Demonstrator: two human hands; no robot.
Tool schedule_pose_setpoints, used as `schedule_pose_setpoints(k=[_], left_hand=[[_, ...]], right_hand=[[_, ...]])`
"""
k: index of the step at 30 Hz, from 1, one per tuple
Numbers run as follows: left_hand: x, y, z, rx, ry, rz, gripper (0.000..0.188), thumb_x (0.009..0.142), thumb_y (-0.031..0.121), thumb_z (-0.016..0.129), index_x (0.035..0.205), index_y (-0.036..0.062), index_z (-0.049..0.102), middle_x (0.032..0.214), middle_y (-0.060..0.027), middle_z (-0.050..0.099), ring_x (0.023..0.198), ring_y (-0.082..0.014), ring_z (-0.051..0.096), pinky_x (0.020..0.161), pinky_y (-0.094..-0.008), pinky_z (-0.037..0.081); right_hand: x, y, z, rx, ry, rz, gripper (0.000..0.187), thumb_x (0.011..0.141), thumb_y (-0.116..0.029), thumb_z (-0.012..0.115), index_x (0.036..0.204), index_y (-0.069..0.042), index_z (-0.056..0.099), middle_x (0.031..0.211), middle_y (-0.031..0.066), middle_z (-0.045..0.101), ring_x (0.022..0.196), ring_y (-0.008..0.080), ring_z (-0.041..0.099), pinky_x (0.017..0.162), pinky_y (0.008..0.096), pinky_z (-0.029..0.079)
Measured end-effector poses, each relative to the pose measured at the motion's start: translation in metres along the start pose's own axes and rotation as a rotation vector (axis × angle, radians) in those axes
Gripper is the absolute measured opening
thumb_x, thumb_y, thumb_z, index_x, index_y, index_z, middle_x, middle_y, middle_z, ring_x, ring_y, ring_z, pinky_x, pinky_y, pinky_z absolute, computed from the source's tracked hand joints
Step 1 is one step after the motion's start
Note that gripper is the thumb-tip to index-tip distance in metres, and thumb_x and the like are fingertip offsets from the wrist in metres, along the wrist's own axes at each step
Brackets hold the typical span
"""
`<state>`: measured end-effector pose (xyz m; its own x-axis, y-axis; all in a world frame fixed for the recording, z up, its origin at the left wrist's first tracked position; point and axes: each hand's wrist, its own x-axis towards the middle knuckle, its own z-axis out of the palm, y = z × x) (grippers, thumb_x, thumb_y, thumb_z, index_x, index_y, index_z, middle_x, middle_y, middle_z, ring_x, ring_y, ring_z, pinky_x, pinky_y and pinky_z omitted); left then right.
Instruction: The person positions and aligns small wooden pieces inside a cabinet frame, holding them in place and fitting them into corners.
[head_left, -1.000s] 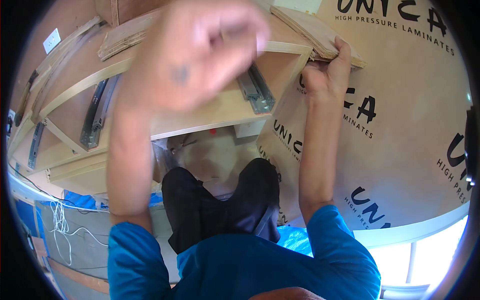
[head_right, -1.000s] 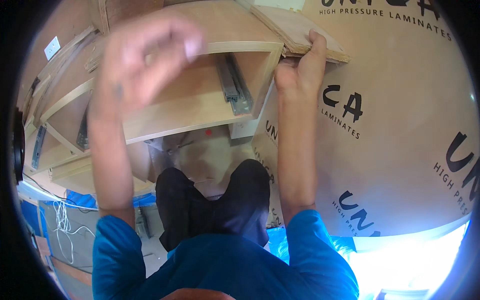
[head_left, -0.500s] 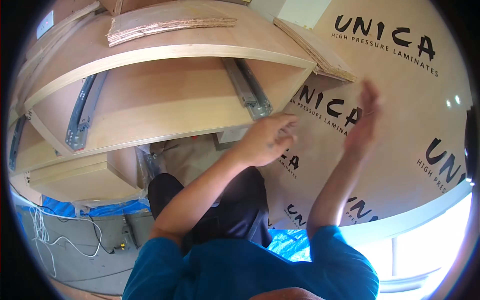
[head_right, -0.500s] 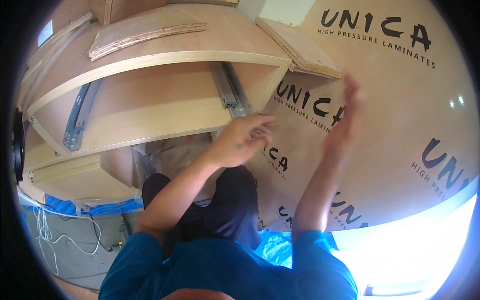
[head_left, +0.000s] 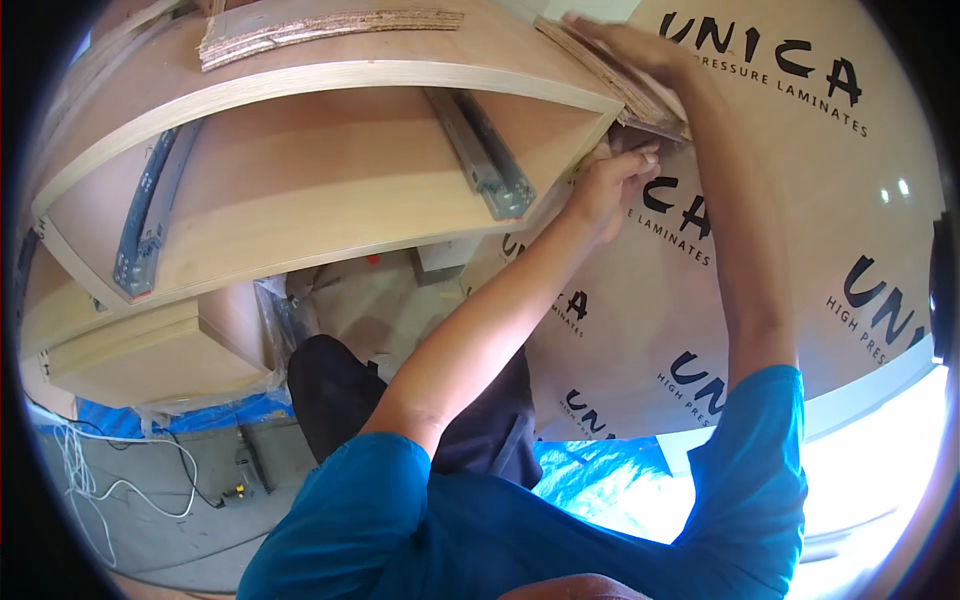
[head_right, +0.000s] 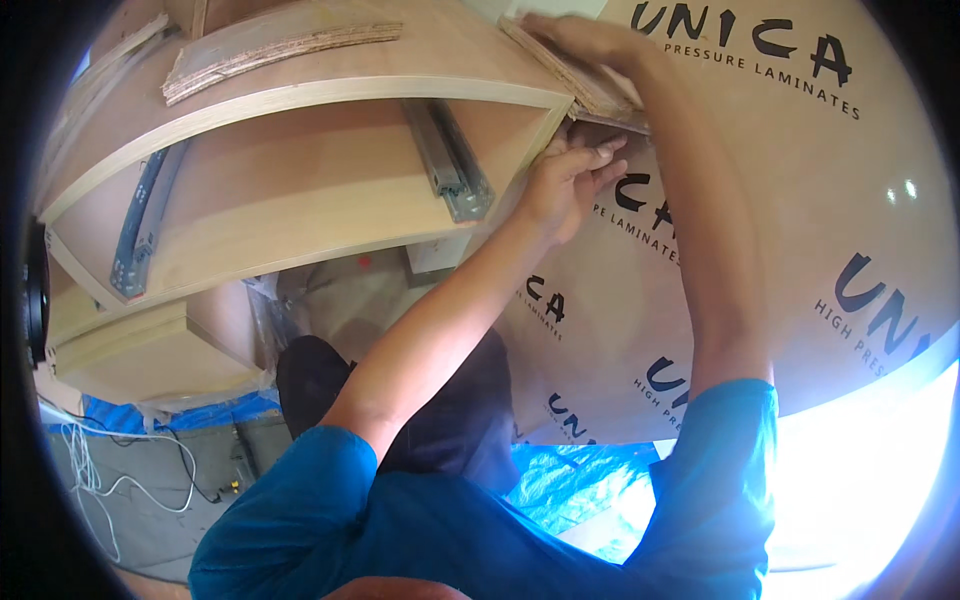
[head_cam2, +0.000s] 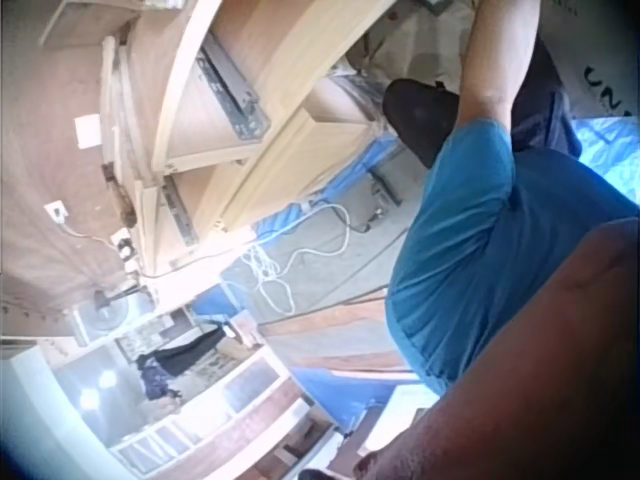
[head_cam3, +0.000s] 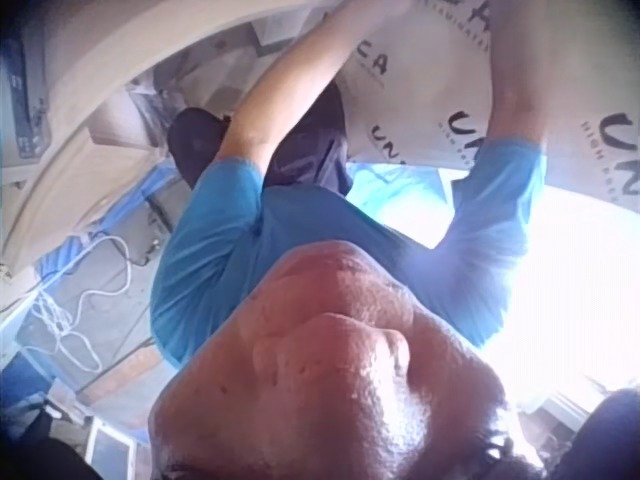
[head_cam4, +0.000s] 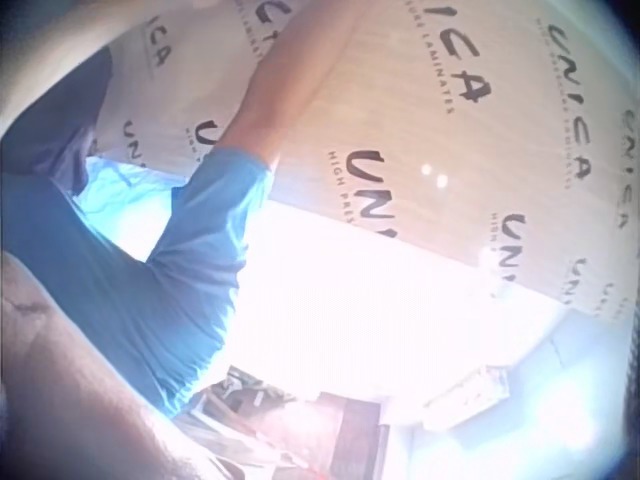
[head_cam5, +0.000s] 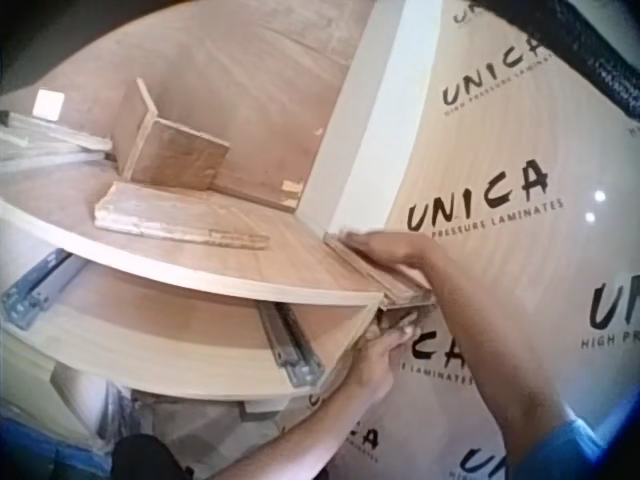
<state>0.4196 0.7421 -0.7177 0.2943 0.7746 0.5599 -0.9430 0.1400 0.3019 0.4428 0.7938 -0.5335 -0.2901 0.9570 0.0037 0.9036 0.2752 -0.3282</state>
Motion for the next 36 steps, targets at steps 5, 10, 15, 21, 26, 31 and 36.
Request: schedule_pose_setpoints(k=[5, 10, 15, 21, 26, 31, 36], left_hand=[[0.008, 0.000, 0.009, -0.066, -0.073, 0.012, 0.062, 0.084, 0.004, 0.062, 0.142, 0.0099, 0.039, 0.139, -0.0055, 0.049, 0.126, -0.0215, 0.050, 0.104, -0.0444, 0.040], [0.008, 0.003, 0.012, -0.051, -0.079, 0.013, 0.061, 0.084, 0.005, 0.062, 0.141, 0.0122, 0.040, 0.138, -0.0040, 0.050, 0.128, -0.0219, 0.049, 0.105, -0.0452, 0.040], [0.007, 0.002, 0.017, -0.052, -0.054, 0.041, 0.067, 0.084, 0.005, 0.061, 0.145, 0.0125, 0.035, 0.144, -0.0045, 0.045, 0.131, -0.0227, 0.048, 0.107, -0.0466, 0.038], [0.008, 0.003, 0.009, -0.005, -0.081, 0.038, 0.069, 0.084, 0.003, 0.061, 0.146, 0.0126, 0.033, 0.146, -0.0048, 0.042, 0.134, -0.0234, 0.045, 0.107, -0.0467, 0.038], [0.010, -0.003, 0.010, -0.068, -0.111, 0.106, 0.062, 0.084, 0.002, 0.061, 0.142, 0.0100, 0.039, 0.144, -0.0060, 0.043, 0.132, -0.0242, 0.047, 0.108, -0.0465, 0.039], [0.014, 0.000, -0.001, -0.056, -0.108, 0.028, 0.056, 0.084, 0.002, 0.061, 0.137, 0.0062, 0.044, 0.141, -0.0060, 0.047, 0.131, -0.0248, 0.048, 0.109, -0.0475, 0.038], [0.012, 0.002, -0.001, -0.067, -0.118, 0.087, 0.056, 0.085, 0.002, 0.061, 0.137, 0.0073, 0.044, 0.140, -0.0061, 0.047, 0.131, -0.0253, 0.047, 0.110, -0.0495, 0.036]], right_hand=[[0.023, 0.027, -0.014, 0.284, 0.082, 0.027, 0.083, 0.099, -0.068, 0.038, 0.152, -0.005, 0.042, 0.143, 0.0228, 0.053, 0.131, 0.0260, 0.052, 0.113, 0.0344, 0.036], [0.037, 0.061, -0.016, 0.135, 0.259, 0.073, 0.083, 0.097, -0.072, 0.039, 0.144, -0.005, 0.053, 0.142, 0.0237, 0.054, 0.131, 0.0285, 0.051, 0.113, 0.0386, 0.035], [0.034, 0.078, -0.026, -0.030, 0.122, 0.130, 0.090, 0.096, -0.074, 0.037, 0.151, -0.003, 0.042, 0.154, 0.0207, 0.041, 0.143, 0.0311, 0.038, 0.119, 0.0392, 0.027], [0.031, 0.069, -0.030, 0.090, 0.274, -0.063, 0.084, 0.100, -0.067, 0.036, 0.152, -0.002, 0.038, 0.158, 0.0190, 0.036, 0.149, 0.0318, 0.030, 0.123, 0.0393, 0.021], [0.023, 0.060, -0.031, -0.039, 0.230, 0.132, 0.080, 0.101, -0.063, 0.037, 0.153, -0.003, 0.037, 0.158, 0.0178, 0.037, 0.147, 0.0313, 0.034, 0.122, 0.0384, 0.022], [-0.001, 0.048, -0.013, 0.121, 0.326, 0.098, 0.083, 0.099, -0.066, 0.041, 0.152, -0.003, 0.040, 0.155, 0.0204, 0.041, 0.140, 0.0328, 0.043, 0.118, 0.0388, 0.029], [0.000, 0.044, -0.009, 0.033, 0.100, 0.214, 0.069, 0.100, -0.060, 0.044, 0.143, -0.008, 0.055, 0.142, 0.0202, 0.056, 0.129, 0.0313, 0.054, 0.111, 0.0368, 0.039]])
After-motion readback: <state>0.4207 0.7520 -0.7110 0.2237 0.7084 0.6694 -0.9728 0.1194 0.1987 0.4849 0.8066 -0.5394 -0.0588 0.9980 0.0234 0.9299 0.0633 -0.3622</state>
